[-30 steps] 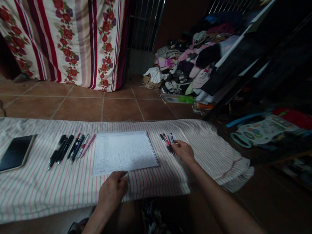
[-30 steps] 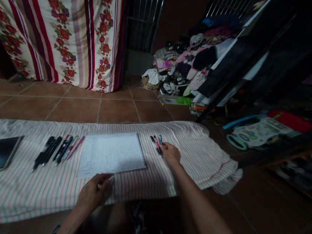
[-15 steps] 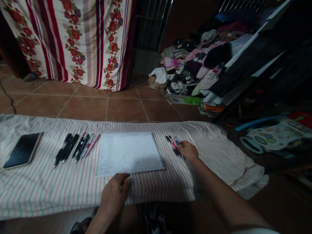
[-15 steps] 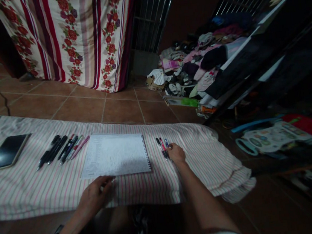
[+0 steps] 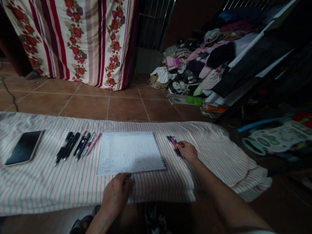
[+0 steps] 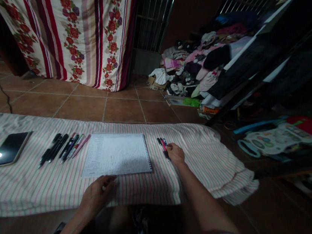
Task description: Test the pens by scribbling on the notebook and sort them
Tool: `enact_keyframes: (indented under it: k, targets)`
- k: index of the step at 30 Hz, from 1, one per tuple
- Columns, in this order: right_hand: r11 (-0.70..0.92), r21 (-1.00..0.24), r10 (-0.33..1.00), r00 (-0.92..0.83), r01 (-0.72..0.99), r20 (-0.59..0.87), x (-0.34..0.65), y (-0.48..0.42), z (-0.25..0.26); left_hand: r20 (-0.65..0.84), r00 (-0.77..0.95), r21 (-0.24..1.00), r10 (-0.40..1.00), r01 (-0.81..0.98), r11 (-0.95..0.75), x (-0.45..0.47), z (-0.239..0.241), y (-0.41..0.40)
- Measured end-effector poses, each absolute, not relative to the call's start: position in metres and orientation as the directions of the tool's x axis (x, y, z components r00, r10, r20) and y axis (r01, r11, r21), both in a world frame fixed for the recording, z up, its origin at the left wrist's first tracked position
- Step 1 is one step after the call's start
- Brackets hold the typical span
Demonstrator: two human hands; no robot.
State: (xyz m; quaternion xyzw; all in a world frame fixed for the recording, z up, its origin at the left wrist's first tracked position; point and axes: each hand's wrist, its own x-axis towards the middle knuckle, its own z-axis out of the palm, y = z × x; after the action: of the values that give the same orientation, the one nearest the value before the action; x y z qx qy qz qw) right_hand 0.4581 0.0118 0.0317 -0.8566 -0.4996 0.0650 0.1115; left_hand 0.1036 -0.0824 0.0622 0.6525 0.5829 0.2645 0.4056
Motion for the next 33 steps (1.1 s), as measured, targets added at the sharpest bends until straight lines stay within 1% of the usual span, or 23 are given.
enact_keyframes:
  k: [5,9,11,13,16,18,22,25,28,30,33]
  targets:
    - [-0.454,-0.246,0.881,0.472,0.856,0.016,0.454,0.009,0.032,-0.181,0.248,0.739,0.952,0.673,-0.035,0.103,0.064,-0.082]
    - [-0.426,-0.23,0.895,0.445,0.875,0.036,0.452,0.009,0.033,-0.202,0.229,0.701,0.952,0.713,-0.023,0.103,0.069,-0.083]
    - [-0.408,-0.217,0.897,0.434,0.887,0.085,0.449,0.009,0.033,-0.204,0.213,0.7,0.956,0.714,-0.01,0.102,0.071,-0.084]
    - [-0.369,-0.22,0.896,0.408,0.903,0.174,0.441,0.009,0.033,-0.204,0.205,0.7,0.957,0.714,-0.004,0.101,0.072,-0.084]
    - [-0.282,-0.248,0.892,0.349,0.927,0.288,0.421,0.013,0.034,-0.189,0.2,0.703,0.961,0.711,-0.01,0.098,0.072,-0.083]
    - [-0.207,-0.273,0.897,0.294,0.94,0.33,0.402,0.017,0.036,-0.184,0.188,0.709,0.965,0.706,-0.002,0.095,0.072,-0.08]
    - [0.029,-0.36,0.898,0.134,0.932,0.42,0.355,0.027,0.039,-0.187,0.122,0.719,0.975,0.693,0.051,0.084,0.072,-0.074]
    - [0.161,-0.453,0.907,0.05,0.877,0.419,0.312,0.031,0.04,-0.146,0.095,0.723,0.985,0.69,0.04,0.071,0.071,-0.072]
    - [0.288,-0.517,0.907,-0.057,0.806,0.416,0.267,0.031,0.039,-0.073,0.043,0.676,0.996,0.737,0.018,0.055,0.073,-0.069]
    - [0.357,-0.542,0.897,-0.118,0.761,0.426,0.236,0.029,0.038,-0.031,-0.03,0.619,0.999,0.785,0.043,0.043,0.074,-0.066]
    - [0.417,-0.569,0.896,-0.213,0.709,0.391,0.193,0.027,0.038,-0.028,-0.143,0.574,0.989,0.808,0.133,0.024,0.073,-0.059]
